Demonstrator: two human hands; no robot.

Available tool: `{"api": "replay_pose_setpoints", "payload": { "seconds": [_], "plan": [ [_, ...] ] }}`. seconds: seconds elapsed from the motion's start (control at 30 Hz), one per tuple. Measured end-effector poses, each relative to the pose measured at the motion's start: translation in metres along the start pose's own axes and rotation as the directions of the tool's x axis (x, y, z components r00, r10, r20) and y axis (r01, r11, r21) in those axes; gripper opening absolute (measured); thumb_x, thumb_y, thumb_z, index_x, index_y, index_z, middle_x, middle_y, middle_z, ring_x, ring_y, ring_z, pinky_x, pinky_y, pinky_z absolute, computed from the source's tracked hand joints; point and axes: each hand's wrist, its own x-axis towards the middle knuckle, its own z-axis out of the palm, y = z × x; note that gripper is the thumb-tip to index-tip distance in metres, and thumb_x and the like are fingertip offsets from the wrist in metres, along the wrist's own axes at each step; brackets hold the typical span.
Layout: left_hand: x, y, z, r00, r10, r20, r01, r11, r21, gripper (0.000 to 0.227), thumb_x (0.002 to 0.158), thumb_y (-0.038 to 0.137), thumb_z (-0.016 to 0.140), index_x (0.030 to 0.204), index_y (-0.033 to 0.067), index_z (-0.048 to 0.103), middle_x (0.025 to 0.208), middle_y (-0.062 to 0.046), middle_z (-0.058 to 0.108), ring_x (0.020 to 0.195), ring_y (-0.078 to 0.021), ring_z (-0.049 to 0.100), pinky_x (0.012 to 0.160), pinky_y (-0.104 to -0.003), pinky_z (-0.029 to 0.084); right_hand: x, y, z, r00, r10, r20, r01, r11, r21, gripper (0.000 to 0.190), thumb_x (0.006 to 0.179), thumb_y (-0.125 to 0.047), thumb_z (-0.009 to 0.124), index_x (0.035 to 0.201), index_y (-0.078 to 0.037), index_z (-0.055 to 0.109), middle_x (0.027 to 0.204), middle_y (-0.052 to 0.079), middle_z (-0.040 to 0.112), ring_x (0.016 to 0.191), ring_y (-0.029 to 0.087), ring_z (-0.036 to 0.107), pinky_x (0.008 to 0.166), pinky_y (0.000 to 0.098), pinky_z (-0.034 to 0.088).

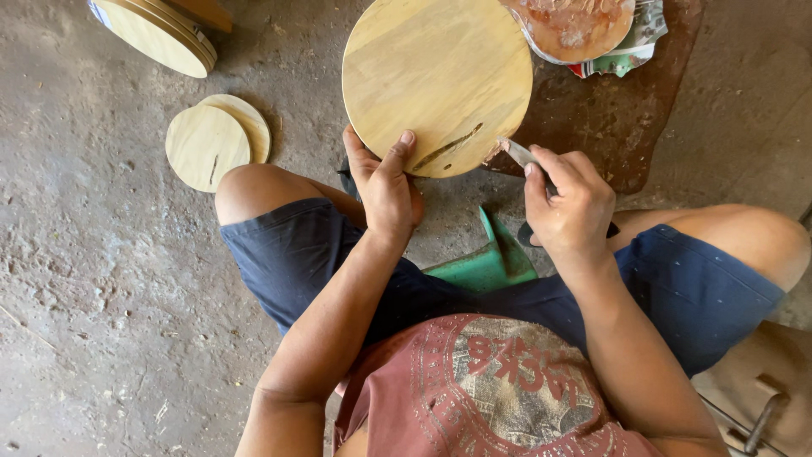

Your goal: The person carves a circular wooden disc using a knife, repeatedly scraping and shaping the surface. They rotate the disc and apply a paste-like substance from a wooden scoop to the carved area, continuing to refine the shape.

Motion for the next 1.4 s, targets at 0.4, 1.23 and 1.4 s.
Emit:
{"api": "replay_pose_setpoints", "payload": {
  "seconds": [0.4,1.23,1.4],
  "plan": [
    [0.005,0.003,0.004,0.951,-0.272,-0.148,0.264,0.962,-0.072,0.043,0.093,0.000,0.062,0.131,0.0049,0.044,0.125,-0.016,0.061,0.111,-0.0280,0.064,0.090,-0.046,0.057,-0.007,0.007,0.002,0.992,-0.049,-0.118,0.062,0.992,0.108,0.025,0.106,0.007,0.066,0.131,0.002,0.065,0.118,0.017,0.065,0.102,0.027,0.070,0.086,0.0357,0.058],
    [0.004,0.011,0.005,0.955,-0.255,-0.153,0.234,0.962,-0.143,0.040,0.095,0.003,0.060,0.131,0.0054,0.041,0.124,-0.017,0.059,0.106,-0.0313,0.067,0.077,-0.051,0.063,-0.006,0.001,0.010,0.996,-0.057,-0.074,0.068,0.985,0.159,0.030,0.104,0.006,0.070,0.133,-0.002,0.071,0.116,0.012,0.059,0.095,0.020,0.062,0.077,0.0291,0.053],
    [0.003,0.010,0.009,0.956,-0.250,-0.151,0.230,0.963,-0.139,0.042,0.094,0.004,0.060,0.131,0.0055,0.040,0.124,-0.017,0.059,0.105,-0.0316,0.068,0.075,-0.052,0.064,-0.006,-0.004,0.015,0.990,-0.120,-0.075,0.132,0.974,0.182,0.033,0.102,0.007,0.072,0.133,-0.003,0.070,0.113,0.012,0.059,0.094,0.020,0.061,0.076,0.0296,0.053]
  ]
}}
